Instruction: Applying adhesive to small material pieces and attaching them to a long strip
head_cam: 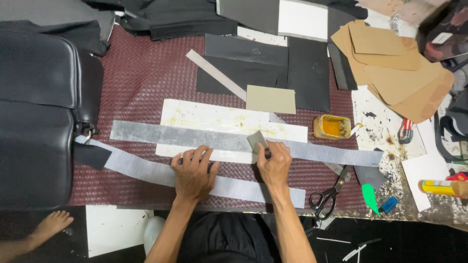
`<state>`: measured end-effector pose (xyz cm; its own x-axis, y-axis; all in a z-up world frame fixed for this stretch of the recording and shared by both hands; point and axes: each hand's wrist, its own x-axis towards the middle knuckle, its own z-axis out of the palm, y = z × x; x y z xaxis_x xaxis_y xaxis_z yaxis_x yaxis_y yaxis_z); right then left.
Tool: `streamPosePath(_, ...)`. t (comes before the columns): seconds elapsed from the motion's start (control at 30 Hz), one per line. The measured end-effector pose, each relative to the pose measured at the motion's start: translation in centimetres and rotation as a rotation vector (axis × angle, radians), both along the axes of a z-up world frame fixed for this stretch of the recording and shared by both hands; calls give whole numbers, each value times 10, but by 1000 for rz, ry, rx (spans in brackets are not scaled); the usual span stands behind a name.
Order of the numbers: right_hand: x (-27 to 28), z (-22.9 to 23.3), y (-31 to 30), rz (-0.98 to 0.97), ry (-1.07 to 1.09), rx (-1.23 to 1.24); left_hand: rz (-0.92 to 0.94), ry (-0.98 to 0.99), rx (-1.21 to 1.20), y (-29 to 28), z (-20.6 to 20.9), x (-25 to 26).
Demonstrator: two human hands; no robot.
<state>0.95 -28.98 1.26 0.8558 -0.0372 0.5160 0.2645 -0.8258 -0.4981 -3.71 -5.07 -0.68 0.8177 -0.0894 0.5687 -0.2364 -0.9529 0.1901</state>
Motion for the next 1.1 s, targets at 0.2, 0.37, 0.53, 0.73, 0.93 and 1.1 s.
streamPosePath(0.2, 6, -23, 8, -10, -38, 36, -14, 39, -41, 0, -1, 0)
streamPosePath(0.37, 8, 10, 47, 84, -7, 20, 0, 48, -41, -1, 22, -4)
streamPosePath(0.53, 4, 1, 8, -58, 49, -62, -11, 63, -39, -4, 25, -4)
streamPosePath(0.73, -8, 5, 37, 13, 77, 131, 22, 91, 13, -8, 20, -5)
streamPosePath(0.93, -14, 9, 2, -78, -31, -32, 53, 78, 14, -9, 18, -5)
streamPosePath(1.1, -38, 18, -34, -387, 146, 647, 14, 117, -45, -7, 19, -5)
